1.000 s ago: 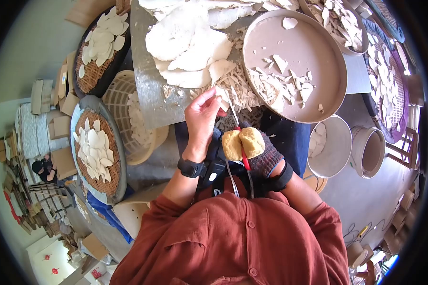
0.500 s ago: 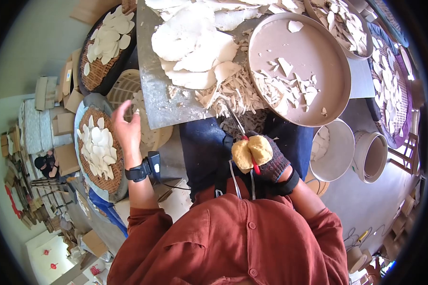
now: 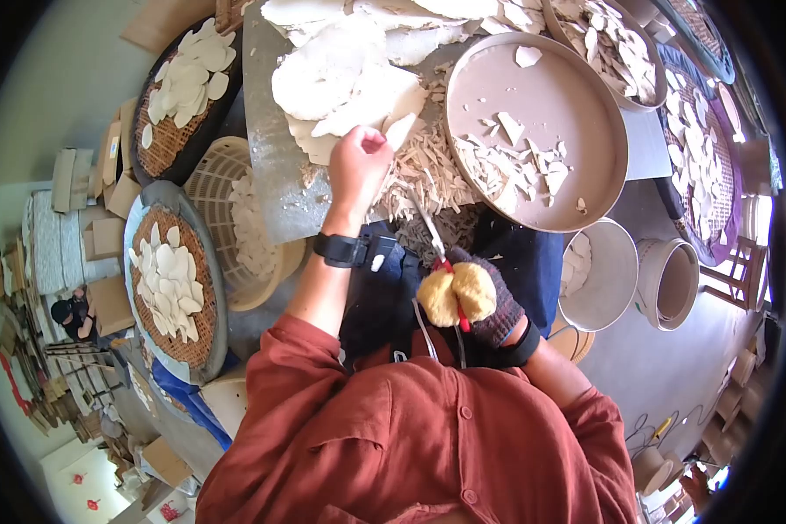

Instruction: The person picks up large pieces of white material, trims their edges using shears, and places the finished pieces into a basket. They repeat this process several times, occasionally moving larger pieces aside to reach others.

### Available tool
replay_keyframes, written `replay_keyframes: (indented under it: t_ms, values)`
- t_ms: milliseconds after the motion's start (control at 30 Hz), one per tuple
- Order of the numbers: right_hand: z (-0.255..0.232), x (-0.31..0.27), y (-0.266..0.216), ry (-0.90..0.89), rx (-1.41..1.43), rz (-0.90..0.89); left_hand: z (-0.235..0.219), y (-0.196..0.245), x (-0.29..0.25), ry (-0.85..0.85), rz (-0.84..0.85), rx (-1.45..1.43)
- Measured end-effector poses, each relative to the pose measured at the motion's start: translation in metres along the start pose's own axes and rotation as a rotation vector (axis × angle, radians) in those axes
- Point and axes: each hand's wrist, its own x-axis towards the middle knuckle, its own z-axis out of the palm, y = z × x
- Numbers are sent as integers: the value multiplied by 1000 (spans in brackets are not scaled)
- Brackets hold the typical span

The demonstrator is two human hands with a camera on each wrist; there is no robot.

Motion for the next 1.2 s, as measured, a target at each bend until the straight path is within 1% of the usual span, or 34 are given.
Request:
replay_keyframes:
  t_ms: [33, 67, 100, 200, 267, 333, 400, 433, 467, 567, 600, 633, 667, 700, 733, 767, 800, 833, 867, 900, 967, 1000, 1100, 1133, 1200]
  values:
    - [-3, 2, 11, -15, 354, 41, -10, 14, -5, -2, -8, -74]
    - [-3, 6, 17, -17, 668, 87, -18, 22, -10, -27, -70, -225]
    - [-5, 8, 20, -38, 759, 26, -24, 28, -16, -51, -132, -376]
    - [-6, 20, 50, -55, 995, 124, -32, 54, -48, -127, -349, -695]
    - [-4, 22, 63, 148, 656, 106, -28, 51, -70, -189, -361, -716]
    - [-6, 23, 62, 112, 420, 1, -22, 53, -84, -212, -379, -770]
    - [-9, 24, 57, 64, 134, -104, -23, 51, -85, -258, -383, -718]
    - [-6, 24, 30, -4, 631, 25, -25, 49, -85, -280, -383, -693]
    - [-4, 25, 3, -2, 1125, 179, -27, 48, -82, -300, -374, -660]
    - [-13, 13, 3, 33, 614, 90, -39, 42, -68, -441, -323, -521]
    - [-14, 12, 2, 22, 614, 60, -40, 37, -66, -439, -272, -581]
    - [-14, 12, -1, 11, 613, 29, -41, 32, -64, -415, -95, -481]
    - [-12, 11, -3, 6, 787, 28, -43, 29, -63, -389, 81, -378]
    - [-12, 11, -3, 1, 960, 27, -43, 28, -63, -366, 144, -321]
    - [-14, 12, 1, -76, 977, -32, -43, 27, -64, -339, 206, -262]
    - [-17, 12, 13, -27, 932, 4, -43, 27, -64, -308, 265, -203]
    - [-19, 10, 29, 22, 887, 40, -44, 28, -71, -351, 114, -300]
    - [-17, 10, 29, 70, 842, 77, -46, 30, -76, -390, -40, -395]
    - [-15, 9, 28, 23, 870, 61, -49, 36, -76, -443, -111, -412]
    - [-12, 9, 26, -24, 897, 46, -50, 39, -78, -456, -179, -526]
    - [-9, 13, 23, -102, 1172, 135, -49, 43, -81, -478, -314, -755]
    - [-11, 15, 27, -111, 1075, 146, -44, 46, -83, -416, -355, -795]
    - [-8, 20, 26, -214, 991, 145, -30, 41, -87, -260, -218, -700]
    - [-7, 18, 21, -181, 614, 13, -28, 42, -87, -259, -215, -755]
    - [-4, 19, 20, -75, 684, 77, -27, 40, -89, -252, -291, -704]
